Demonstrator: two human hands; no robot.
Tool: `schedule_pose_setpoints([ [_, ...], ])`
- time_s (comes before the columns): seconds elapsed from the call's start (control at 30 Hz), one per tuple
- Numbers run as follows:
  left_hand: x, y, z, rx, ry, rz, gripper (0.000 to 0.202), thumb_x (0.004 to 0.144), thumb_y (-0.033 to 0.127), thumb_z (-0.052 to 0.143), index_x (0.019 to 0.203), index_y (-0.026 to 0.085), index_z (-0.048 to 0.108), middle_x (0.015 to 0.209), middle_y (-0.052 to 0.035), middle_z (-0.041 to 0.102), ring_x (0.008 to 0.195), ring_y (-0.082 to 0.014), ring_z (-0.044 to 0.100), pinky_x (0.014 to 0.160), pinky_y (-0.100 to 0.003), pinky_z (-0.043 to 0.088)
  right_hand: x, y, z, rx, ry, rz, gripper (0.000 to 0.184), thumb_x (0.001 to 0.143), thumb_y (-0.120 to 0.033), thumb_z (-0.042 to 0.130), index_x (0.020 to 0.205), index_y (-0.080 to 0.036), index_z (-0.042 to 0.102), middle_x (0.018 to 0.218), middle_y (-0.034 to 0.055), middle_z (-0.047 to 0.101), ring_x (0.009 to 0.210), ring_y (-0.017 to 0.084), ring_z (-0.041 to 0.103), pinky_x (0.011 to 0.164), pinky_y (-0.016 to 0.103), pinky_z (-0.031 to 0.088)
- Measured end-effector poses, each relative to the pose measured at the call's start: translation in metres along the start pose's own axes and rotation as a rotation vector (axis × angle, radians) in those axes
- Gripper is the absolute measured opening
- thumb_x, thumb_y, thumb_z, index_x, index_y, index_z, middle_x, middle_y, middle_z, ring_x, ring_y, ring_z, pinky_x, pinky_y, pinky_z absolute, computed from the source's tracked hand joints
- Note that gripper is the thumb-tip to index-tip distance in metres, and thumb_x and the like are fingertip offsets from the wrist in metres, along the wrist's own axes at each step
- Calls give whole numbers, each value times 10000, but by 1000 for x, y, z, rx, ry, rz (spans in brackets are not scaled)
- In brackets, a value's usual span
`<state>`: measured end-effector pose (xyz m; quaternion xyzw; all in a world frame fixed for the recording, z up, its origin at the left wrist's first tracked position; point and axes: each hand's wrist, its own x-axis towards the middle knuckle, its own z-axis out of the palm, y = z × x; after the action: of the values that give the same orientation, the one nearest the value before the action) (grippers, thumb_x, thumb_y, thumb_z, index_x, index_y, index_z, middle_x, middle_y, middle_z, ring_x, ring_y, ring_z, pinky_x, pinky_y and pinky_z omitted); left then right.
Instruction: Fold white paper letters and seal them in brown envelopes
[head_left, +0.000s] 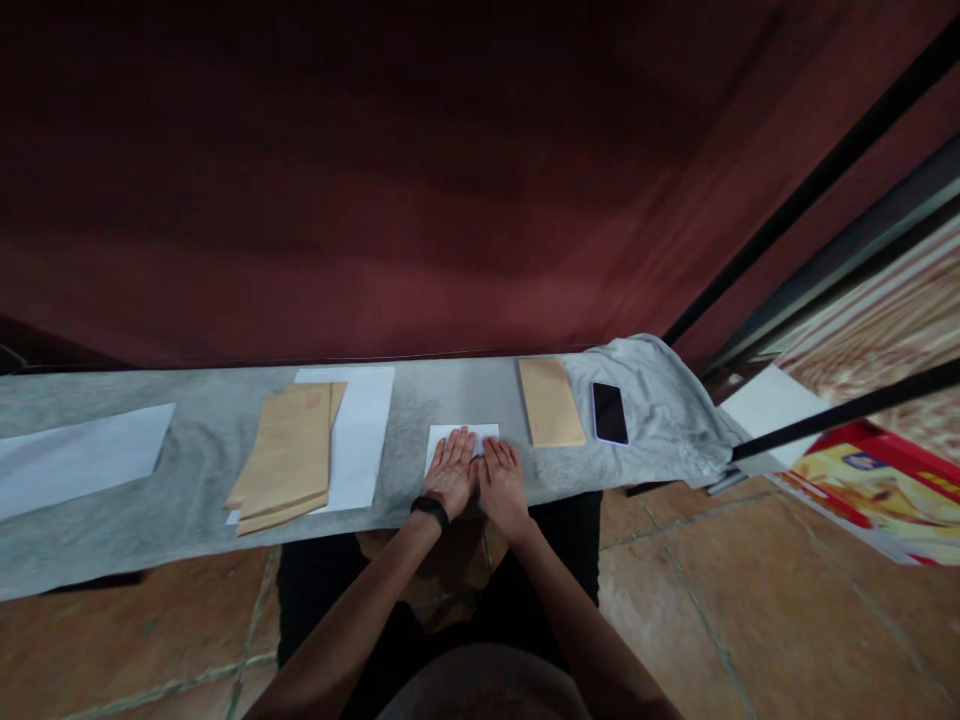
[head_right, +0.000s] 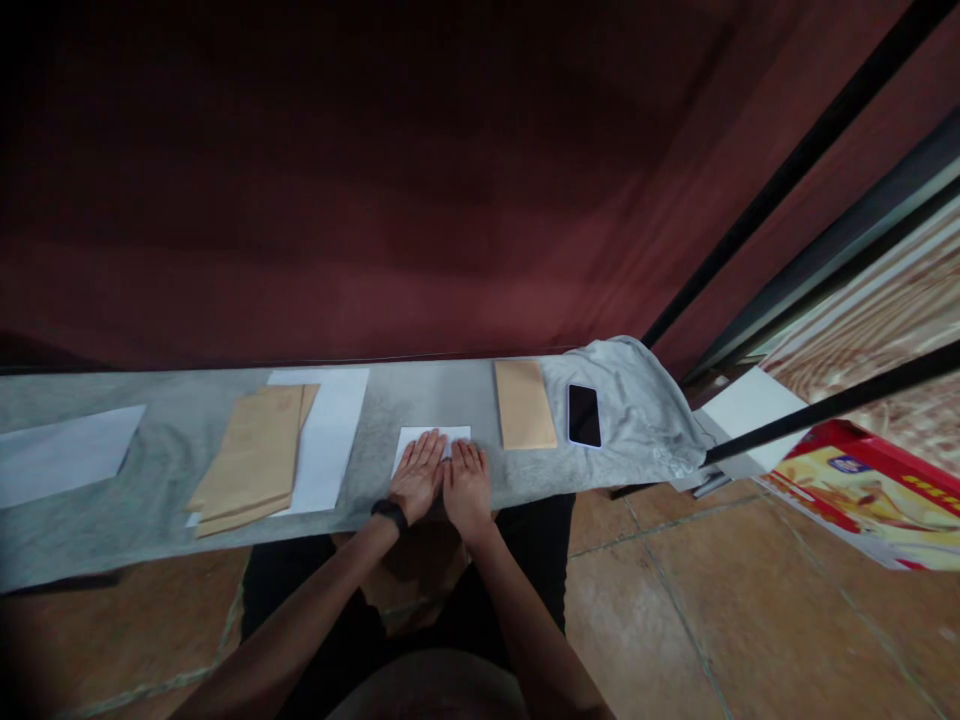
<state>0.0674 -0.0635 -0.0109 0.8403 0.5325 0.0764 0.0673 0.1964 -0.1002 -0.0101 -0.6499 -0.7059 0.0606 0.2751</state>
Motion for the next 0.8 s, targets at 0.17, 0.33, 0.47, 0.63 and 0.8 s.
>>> schedule_pose_setpoints([
  [0.17,1,-9,5,11,-37,39,641,948,192,354,1579,93,301,1658,-140,286,1564,-252,154,1264,-455,184,28,-15,13,75,-90,-73,472,1075,-257,292,1476,-131,506,1518,103,528,1445,184,436,1212,382,347],
  [0.33,-2,-26,4,-33,37,-73,604,996,255,288,1580,103,302,1646,-138,317,1547,-243,229,1256,-454,217,36,-11,20,-95,-133,-55,479,1065,-266,349,1498,-100,470,1553,153,470,1480,242,385,1239,477,259],
  [0.47,-8,-36,2,-44,99,-139,639,1023,386,285,1569,55,310,1633,-170,327,1540,-271,252,1254,-466,223,31,5,18,-166,-94,-46,537,1064,-323,369,1548,-92,384,1581,161,423,1486,275,368,1219,493,272],
  [0.63,-14,-37,1,-38,156,-202,668,1027,427,287,1565,33,309,1617,-193,348,1530,-293,276,1244,-490,232,26,16,17,-219,-48,-44,584,1071,-393,360,1569,-89,339,1590,166,406,1472,281,383,1212,479,271],
  [0.8,-18,-37,-1,-31,168,-220,664,1025,428,300,1563,39,318,1609,-184,365,1528,-291,282,1247,-503,219,23,16,17,-234,-18,-43,583,1072,-396,355,1567,-89,341,1583,169,419,1470,285,385,1206,488,273],
])
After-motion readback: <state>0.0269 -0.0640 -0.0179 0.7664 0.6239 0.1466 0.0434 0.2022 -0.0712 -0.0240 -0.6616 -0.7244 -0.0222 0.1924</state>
